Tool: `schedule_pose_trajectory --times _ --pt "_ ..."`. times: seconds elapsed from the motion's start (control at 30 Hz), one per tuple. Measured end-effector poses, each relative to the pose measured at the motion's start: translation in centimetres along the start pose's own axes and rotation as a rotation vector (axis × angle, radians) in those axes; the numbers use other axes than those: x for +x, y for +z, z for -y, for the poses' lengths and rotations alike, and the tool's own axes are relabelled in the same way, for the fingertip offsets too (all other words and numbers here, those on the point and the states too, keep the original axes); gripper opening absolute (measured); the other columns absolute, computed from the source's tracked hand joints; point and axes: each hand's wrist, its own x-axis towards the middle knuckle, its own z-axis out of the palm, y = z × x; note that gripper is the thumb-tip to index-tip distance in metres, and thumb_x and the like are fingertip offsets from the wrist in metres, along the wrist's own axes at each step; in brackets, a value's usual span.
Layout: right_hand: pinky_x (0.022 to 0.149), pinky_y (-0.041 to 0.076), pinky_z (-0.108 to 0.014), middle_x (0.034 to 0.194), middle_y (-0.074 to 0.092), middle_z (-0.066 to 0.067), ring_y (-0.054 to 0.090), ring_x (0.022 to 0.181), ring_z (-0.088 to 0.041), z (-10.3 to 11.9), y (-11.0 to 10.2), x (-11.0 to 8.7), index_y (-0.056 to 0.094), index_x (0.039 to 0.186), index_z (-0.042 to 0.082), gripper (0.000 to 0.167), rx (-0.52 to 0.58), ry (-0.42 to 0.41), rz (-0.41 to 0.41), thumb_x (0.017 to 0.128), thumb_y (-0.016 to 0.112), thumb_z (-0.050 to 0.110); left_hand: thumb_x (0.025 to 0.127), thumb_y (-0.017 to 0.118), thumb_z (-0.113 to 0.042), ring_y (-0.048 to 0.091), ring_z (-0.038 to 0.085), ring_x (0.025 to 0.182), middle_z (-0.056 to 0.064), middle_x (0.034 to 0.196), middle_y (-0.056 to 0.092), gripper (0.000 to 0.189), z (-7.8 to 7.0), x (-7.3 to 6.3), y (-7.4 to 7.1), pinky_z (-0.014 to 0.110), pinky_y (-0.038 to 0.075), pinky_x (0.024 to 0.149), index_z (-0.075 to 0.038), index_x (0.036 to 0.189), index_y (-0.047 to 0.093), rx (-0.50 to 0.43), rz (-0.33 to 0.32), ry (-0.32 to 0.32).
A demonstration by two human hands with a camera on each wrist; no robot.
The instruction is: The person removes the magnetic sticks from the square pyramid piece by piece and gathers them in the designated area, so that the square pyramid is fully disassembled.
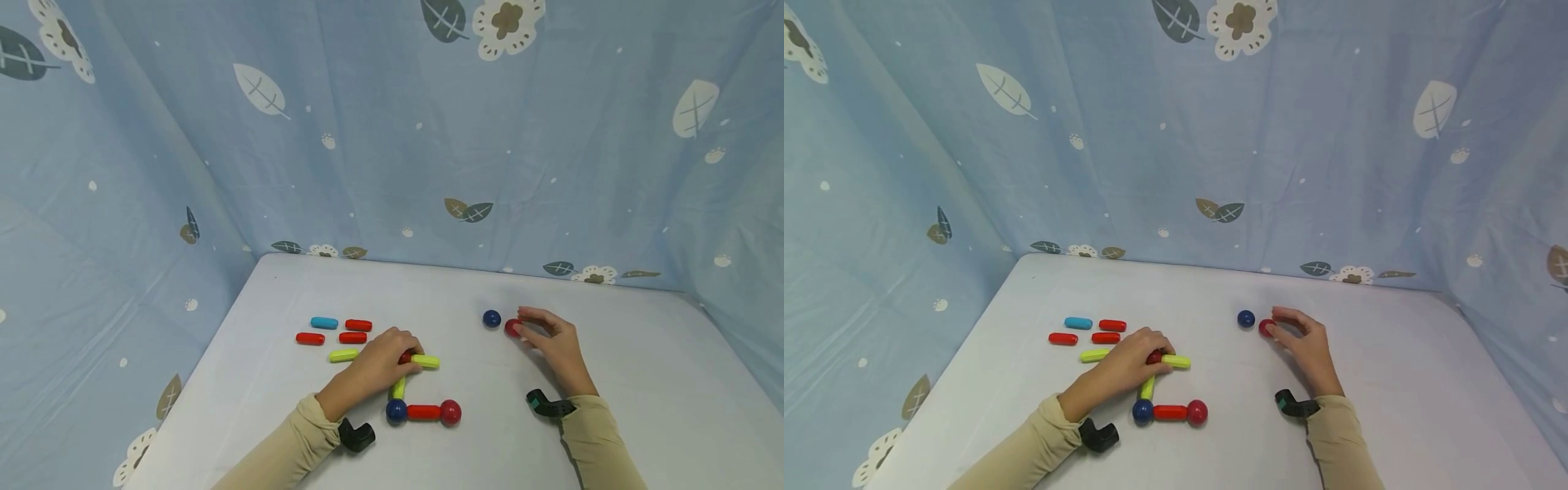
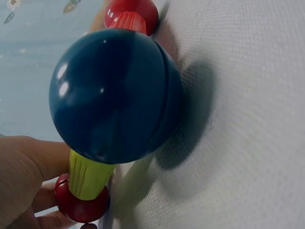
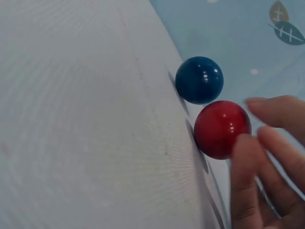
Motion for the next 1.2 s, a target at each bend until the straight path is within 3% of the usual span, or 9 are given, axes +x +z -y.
schedule_pose_trajectory --times 0.2,0.37,0.5,0.63,0.77,0.83,0.93,1.0,1.2 --pt "0.067 0.059 -0.023 0.122 0.072 -0.006 0.063 0.111 0.002 0.9 0.1 -0.1 0.067 0.130 0.003 0.040 0.080 -0.070 -0.082 0.096 0.075 0.021 0.088 0.083 -0.031 0.049 0.011 0.099 -0.005 0.102 0.059 0.023 -0.4 -0.1 0.1 0.019 0.048 0.076 -0.021 0.107 0.076 -0.009 -0.054 -0.042" --pt "0.065 0.059 -0.024 0.121 0.072 -0.002 0.065 0.110 -0.002 2.2 0.9 -0.3 0.067 0.126 -0.003 0.036 0.155 -0.120 -0.035 0.095 0.075 0.014 0.087 0.083 -0.028 0.048 0.010 0.090 -0.008 0.083 0.054 0.019 -0.7 0.0 -0.2 0.018 0.044 0.068 -0.022 0.102 0.072 -0.051 -0.090 -0.041" --pt "0.063 0.059 -0.025 0.118 0.072 0.001 0.067 0.103 -0.005 2.8 1.7 -0.4 0.067 0.123 -0.006 0.032 0.179 -0.166 0.059 0.095 0.074 0.008 0.089 0.081 -0.022 0.049 0.010 0.083 -0.007 0.078 0.055 0.018 -0.9 0.0 -0.4 0.020 0.042 0.066 -0.021 0.099 0.066 -0.127 -0.110 -0.005" --pt "0.060 0.057 -0.027 0.115 0.072 -0.012 0.064 0.089 -0.009 3.3 2.9 -0.6 0.069 0.121 -0.003 0.030 0.146 -0.225 0.158 0.094 0.075 0.007 0.091 0.078 -0.019 0.057 0.011 0.081 -0.004 0.084 0.062 0.019 -1.0 0.0 -0.6 0.018 0.047 0.070 -0.021 0.102 0.062 -0.224 -0.123 0.019" --pt "0.060 0.058 -0.031 0.121 0.071 -0.021 0.067 0.099 -0.007 3.8 4.4 -0.9 0.070 0.122 -0.001 0.031 0.123 -0.253 0.290 0.093 0.076 0.007 0.093 0.075 -0.019 0.064 0.004 0.083 -0.006 0.091 0.071 0.017 -1.0 0.0 -0.7 0.016 0.053 0.075 -0.020 0.103 0.060 -0.313 -0.076 0.021" --pt "0.059 0.059 -0.033 0.124 0.070 -0.021 0.067 0.109 -0.007 4.1 5.1 -1.1 0.069 0.124 0.001 0.033 0.120 -0.249 0.382 0.092 0.077 0.007 0.094 0.074 -0.020 0.065 0.001 0.083 -0.006 0.092 0.074 0.016 -1.1 -0.1 -0.7 0.016 0.054 0.076 -0.020 0.102 0.060 -0.341 -0.040 0.019" --pt "0.058 0.060 -0.035 0.127 0.070 -0.020 0.067 0.113 -0.011 4.5 6.2 -1.4 0.068 0.126 0.002 0.037 0.120 -0.246 0.516 0.090 0.079 0.008 0.092 0.074 -0.019 0.066 -0.001 0.082 -0.004 0.093 0.075 0.016 -1.1 -0.1 -0.5 0.017 0.055 0.076 -0.019 0.101 0.061 -0.373 0.000 0.024" --pt "0.069 0.061 -0.030 0.128 0.070 -0.016 0.066 0.116 -0.012 4.6 6.8 -1.6 0.069 0.127 0.005 0.039 0.107 -0.236 0.584 0.089 0.080 0.011 0.092 0.075 -0.018 0.067 0.000 0.083 -0.002 0.094 0.077 0.016 -1.1 -0.2 -0.4 0.018 0.055 0.076 -0.018 0.100 0.061 -0.394 0.012 0.028" --pt "0.074 0.058 -0.024 0.121 0.073 -0.008 0.065 0.109 -0.009 4.7 8.1 -2.1 0.072 0.121 0.015 0.034 0.068 -0.190 0.688 0.089 0.082 0.018 0.092 0.074 -0.015 0.068 0.001 0.084 0.001 0.098 0.078 0.014 -1.0 -0.2 -0.2 0.018 0.055 0.074 -0.016 0.094 0.061 -0.459 0.051 0.031"
